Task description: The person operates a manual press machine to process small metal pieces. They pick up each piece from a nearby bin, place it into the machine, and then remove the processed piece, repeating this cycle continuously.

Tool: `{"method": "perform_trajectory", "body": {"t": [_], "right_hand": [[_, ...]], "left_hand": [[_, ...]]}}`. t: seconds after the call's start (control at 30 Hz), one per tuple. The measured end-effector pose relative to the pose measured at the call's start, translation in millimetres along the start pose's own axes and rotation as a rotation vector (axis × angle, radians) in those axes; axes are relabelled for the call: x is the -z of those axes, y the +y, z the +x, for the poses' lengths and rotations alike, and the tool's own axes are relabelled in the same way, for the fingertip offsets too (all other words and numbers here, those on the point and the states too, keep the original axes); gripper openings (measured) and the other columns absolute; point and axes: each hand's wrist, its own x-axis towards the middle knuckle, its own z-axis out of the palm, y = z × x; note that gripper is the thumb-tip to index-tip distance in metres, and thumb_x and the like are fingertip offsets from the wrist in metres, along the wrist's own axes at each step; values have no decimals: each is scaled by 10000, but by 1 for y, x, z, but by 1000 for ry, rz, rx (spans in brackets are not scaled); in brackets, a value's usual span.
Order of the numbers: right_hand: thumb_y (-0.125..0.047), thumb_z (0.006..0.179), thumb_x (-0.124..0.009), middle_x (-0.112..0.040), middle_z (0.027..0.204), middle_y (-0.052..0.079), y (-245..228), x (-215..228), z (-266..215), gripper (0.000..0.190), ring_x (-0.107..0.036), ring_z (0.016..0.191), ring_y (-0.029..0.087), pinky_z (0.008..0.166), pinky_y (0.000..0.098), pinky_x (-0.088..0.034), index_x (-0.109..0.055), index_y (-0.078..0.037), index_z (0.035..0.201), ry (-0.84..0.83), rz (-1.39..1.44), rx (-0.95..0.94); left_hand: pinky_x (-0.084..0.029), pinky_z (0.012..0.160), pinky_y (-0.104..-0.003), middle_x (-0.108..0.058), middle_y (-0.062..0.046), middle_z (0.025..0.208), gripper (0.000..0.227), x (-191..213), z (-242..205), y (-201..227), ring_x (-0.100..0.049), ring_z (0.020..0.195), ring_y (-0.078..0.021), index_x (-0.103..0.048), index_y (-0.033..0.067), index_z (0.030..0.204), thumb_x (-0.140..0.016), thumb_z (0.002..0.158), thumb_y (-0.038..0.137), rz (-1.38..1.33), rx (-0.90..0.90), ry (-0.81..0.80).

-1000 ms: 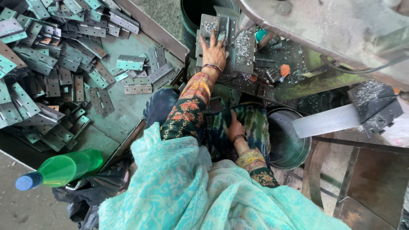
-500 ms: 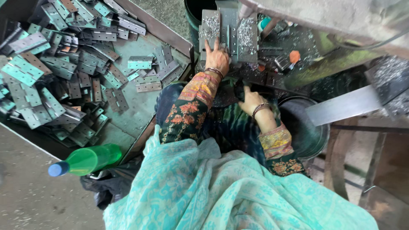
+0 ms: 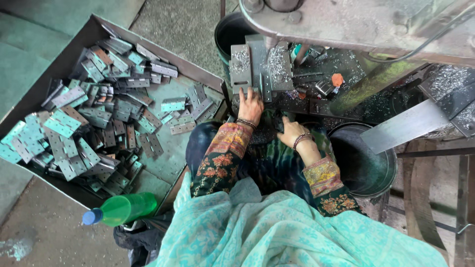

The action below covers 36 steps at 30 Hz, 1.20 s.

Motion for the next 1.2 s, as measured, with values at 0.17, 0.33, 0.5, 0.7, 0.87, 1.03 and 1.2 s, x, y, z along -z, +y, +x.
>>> {"method": "perform_trajectory", "body": {"t": [0.17,0.33,0.5,0.7,0.87,1.03,1.2], "right_hand": [[-485,888,-662,-696,1213,266,1,1,-4,804,-680,1132,443,989,535,-547,-384,-127,1552,-2,45,-3],[-622,890,-646,-674,1272,247,23,4,11,755,-653,1185,433,1006,519,-537,-542,-127,1450,101,205,88],[-377,933,-735,-731,1190,166,34,3,56,532,-727,1008,275,870,411,-588,-623,-105,1376,364,650,144],[65,979,-706,-732,1136,104,23,12,87,299,-722,853,105,622,221,-607,-659,-12,1263,577,1431,394],[48,898,-743,-696,1138,133,6,28,79,369,-700,948,265,797,366,-608,-692,-38,1254,927,603,457],[105,824,-678,-645,1188,149,-19,18,92,449,-638,1125,375,938,418,-553,-693,-69,1238,748,82,611],[101,783,-628,-636,1313,197,-15,13,106,550,-617,1216,377,1057,433,-522,-647,-25,1317,593,200,674]], "left_hand": [[-312,1167,-608,-674,-84,1243,267,26,-2,-13,-500,1284,-304,-741,85,1147,-605,951,205,-228,67,236],[-499,919,-458,-748,-84,1100,303,36,-1,-37,-644,1109,-299,-773,76,1072,-691,780,64,-644,363,300],[-565,791,-332,-787,-147,925,288,2,14,-42,-747,841,-206,-792,29,1090,-788,838,167,-1232,709,236],[-558,797,-296,-819,-145,1040,329,-21,39,-38,-716,890,-164,-783,28,1186,-719,869,91,-1776,535,238],[-506,891,-497,-687,-103,1265,463,21,38,-60,-588,1149,-344,-710,79,1218,-813,812,275,-529,421,257],[-493,1003,-498,-617,-41,1375,418,51,37,-57,-511,1316,-314,-708,147,1218,-731,805,205,-427,376,-55],[-386,1049,-619,-565,-69,1414,410,37,33,-34,-396,1389,-353,-715,115,1179,-722,840,347,-449,243,-64]]}}
